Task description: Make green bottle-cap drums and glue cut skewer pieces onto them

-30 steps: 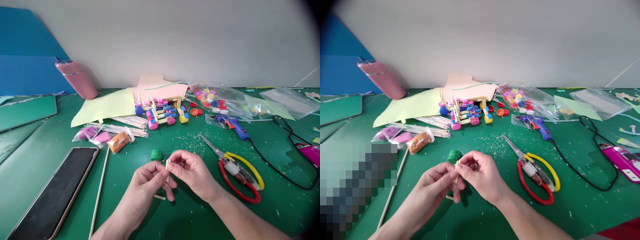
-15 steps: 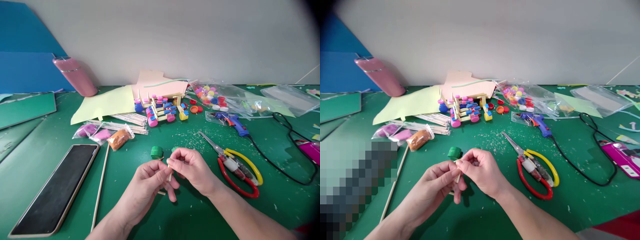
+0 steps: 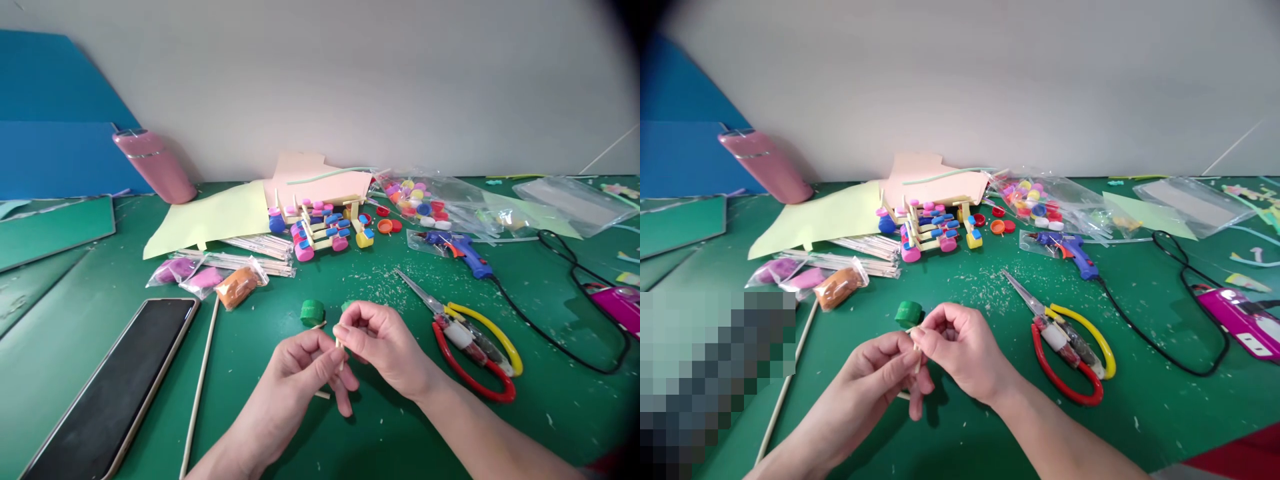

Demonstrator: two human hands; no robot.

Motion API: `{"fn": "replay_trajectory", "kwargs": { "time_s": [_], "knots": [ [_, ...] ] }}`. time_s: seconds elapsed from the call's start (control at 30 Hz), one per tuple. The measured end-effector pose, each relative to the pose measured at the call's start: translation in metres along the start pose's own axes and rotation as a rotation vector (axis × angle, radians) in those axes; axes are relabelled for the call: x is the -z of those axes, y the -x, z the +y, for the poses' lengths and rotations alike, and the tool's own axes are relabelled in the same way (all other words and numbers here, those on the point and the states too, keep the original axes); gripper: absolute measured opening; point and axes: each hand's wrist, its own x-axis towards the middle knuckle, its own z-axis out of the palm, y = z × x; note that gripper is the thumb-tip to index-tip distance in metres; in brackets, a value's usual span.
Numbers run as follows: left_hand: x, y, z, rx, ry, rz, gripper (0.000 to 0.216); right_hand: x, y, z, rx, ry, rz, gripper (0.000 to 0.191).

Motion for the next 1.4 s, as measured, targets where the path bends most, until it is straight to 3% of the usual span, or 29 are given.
{"fn": "replay_trajectory", "kwargs": {
  "time_s": [0.23, 0.83, 1.23, 1.4],
  "knots": [
    [-0.0003, 0.0012, 0.0008, -0.097, -0.074, 0.062, 0.019, -0.0018, 0.0022, -0.0001, 0.113, 0.042, -0.036, 0.013],
    [-0.0009, 0.0006, 0.0023, -0.065, -0.091, 0.088, 0.022, -0.0017, 0.0021, 0.0016, 0.122, 0.045, -0.035, 0.015],
    [0.0021, -0.0002, -0.0014, -0.016, 0.008, -0.008, 0.022, -0.0007, 0.0017, 0.0029, 0.067, 0.143, 0.018, 0.017],
    [0.0023, -0.0007, -0.0018, 0.04, 0.128, -0.07, 0.022, 0.0006, 0.0012, 0.004, 0.002, 0.08, 0.0, 0.019]
  ]
}}
